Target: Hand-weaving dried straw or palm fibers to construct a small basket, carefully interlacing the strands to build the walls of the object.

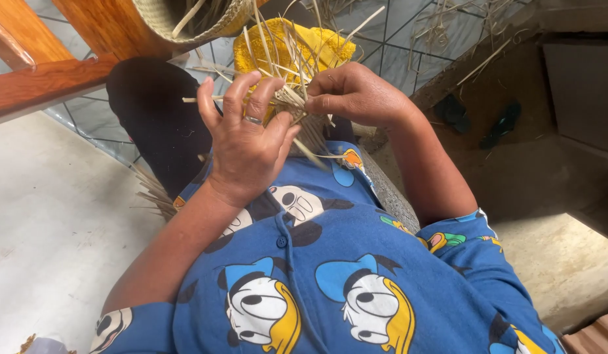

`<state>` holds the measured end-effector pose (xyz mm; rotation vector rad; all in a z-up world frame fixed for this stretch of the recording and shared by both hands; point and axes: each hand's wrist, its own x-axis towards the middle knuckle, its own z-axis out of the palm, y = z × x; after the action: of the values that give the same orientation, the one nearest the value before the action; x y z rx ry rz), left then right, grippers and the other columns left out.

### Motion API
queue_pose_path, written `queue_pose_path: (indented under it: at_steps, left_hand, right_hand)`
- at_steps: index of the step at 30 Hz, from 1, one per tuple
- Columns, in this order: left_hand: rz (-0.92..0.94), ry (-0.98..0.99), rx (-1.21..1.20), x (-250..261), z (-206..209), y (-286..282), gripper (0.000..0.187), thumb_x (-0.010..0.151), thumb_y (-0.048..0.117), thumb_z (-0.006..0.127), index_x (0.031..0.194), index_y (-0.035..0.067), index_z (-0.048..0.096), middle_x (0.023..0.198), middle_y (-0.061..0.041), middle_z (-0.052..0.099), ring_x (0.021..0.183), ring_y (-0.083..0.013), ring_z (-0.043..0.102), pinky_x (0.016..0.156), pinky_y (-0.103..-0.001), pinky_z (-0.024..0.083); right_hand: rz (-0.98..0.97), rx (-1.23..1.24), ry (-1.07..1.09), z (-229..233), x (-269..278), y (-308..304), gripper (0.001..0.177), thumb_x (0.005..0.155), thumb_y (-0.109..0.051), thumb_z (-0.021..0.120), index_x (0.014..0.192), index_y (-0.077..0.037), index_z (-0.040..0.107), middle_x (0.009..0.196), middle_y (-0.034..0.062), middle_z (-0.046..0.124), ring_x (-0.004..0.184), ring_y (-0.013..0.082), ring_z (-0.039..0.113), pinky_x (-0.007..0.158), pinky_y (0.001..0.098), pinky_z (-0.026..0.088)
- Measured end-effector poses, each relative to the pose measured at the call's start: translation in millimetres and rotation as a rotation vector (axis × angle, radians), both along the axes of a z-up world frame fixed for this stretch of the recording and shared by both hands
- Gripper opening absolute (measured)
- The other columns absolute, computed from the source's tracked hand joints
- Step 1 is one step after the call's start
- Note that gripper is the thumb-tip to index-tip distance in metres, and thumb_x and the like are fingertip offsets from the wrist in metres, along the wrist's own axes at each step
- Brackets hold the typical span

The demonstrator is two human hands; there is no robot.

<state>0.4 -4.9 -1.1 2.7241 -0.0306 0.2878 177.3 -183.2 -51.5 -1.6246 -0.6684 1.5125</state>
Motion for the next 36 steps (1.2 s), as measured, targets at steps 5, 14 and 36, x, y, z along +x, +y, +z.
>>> queue_pose_path:
  at_steps: [5,14,36]
  left_hand:
    - [0.016,0.027,-0.319,1,21,-12,0.019,0.092,0.013,0.078,0.079,0.011,0.065,0.124,-0.006,0.067,0.12,-0.0318,0.055,0.105,-0.059,0.031]
    - [0.201,0.122,-0.802,9,9,-10,0.012,0.091,0.01,0.084,0.085,0.011,0.074,0.109,-0.003,0.062,0.11,-0.0237,0.057,0.104,-0.041,0.043]
    - [-0.061,0.854,-0.897,59,-21,30,0.016,0.082,0.02,0.084,0.097,0.013,0.083,0.088,-0.01,0.08,0.094,-0.0299,0.077,0.09,-0.042,0.057]
  right_hand:
    - [-0.038,-0.011,-0.097,6,-10,0,0.013,0.102,-0.024,0.072,0.096,-0.012,0.071,0.077,-0.0096,0.06,0.073,0.0017,0.049,0.064,0.0225,0.04]
    - [-0.154,0.592,-0.645,31,-35,1,0.011,0.102,0.01,0.064,0.106,0.001,0.069,0.111,0.0174,0.061,0.099,0.0298,0.068,0.086,0.0387,0.056]
    - [-0.785,0.657,-0.017,-49,-66,-14,0.01,0.096,0.006,0.075,0.095,0.013,0.068,0.089,0.0205,0.063,0.046,0.0141,0.062,0.042,0.0259,0.053]
